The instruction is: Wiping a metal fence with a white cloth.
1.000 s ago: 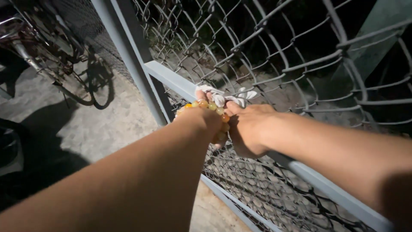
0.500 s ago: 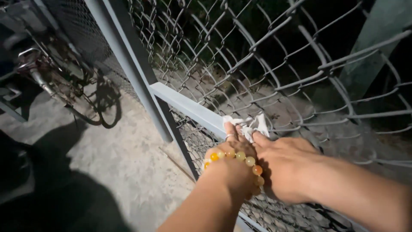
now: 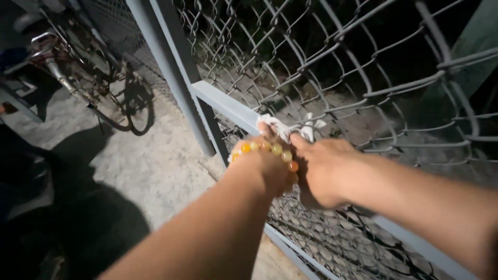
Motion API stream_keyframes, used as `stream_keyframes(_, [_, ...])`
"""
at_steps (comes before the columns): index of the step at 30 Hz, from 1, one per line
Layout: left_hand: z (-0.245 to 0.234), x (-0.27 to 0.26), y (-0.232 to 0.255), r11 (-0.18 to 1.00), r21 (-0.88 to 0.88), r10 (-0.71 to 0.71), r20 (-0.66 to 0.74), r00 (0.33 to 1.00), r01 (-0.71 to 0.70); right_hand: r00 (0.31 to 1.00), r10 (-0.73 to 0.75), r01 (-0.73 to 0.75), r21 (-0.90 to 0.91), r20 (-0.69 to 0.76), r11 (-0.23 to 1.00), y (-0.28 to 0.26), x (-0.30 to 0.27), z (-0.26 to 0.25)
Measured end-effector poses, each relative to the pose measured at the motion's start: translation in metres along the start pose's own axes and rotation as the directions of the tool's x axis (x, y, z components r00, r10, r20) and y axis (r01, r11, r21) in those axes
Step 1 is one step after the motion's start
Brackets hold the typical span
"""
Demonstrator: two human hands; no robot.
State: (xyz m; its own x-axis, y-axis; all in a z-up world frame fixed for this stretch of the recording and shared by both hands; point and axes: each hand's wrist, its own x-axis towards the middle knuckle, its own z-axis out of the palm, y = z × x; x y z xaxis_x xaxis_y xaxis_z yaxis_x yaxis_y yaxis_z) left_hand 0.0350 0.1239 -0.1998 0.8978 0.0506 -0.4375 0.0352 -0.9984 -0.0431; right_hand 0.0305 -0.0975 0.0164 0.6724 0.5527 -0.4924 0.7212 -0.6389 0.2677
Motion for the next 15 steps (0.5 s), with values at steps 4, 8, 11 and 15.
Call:
stream_keyframes(4, [0.007, -0.006, -0.007, 1.0, -0.015, -0.003, 0.012, 1.0, 0.004, 1.0, 0.003, -0.003, 0.023, 0.023, 1.0, 0.0, 0.018, -0.008])
stream_keyframes(8, [0.01, -0.013, -0.007, 1.0, -0.02, 0.004, 0.016, 1.0, -0.004, 0.998, -0.009, 0.024, -0.228, 0.064, 0.973, -0.002, 0.033, 0.002])
stream_keyframes(11, [0.01, -0.018, -0.006, 1.0, -0.019, 0.008, 0.008, 1.0, -0.008, 0.999, -0.028, 0.033, -0.215, 0.024, 0.976, 0.001, 0.032, 0.005])
stream_keyframes(15, [0.007, -0.017, -0.005, 1.0, -0.006, 0.017, 0.001, 1.0, -0.017, 1.0, -0.018, 0.018, -0.039, -0.019, 0.999, 0.003, 0.014, 0.003])
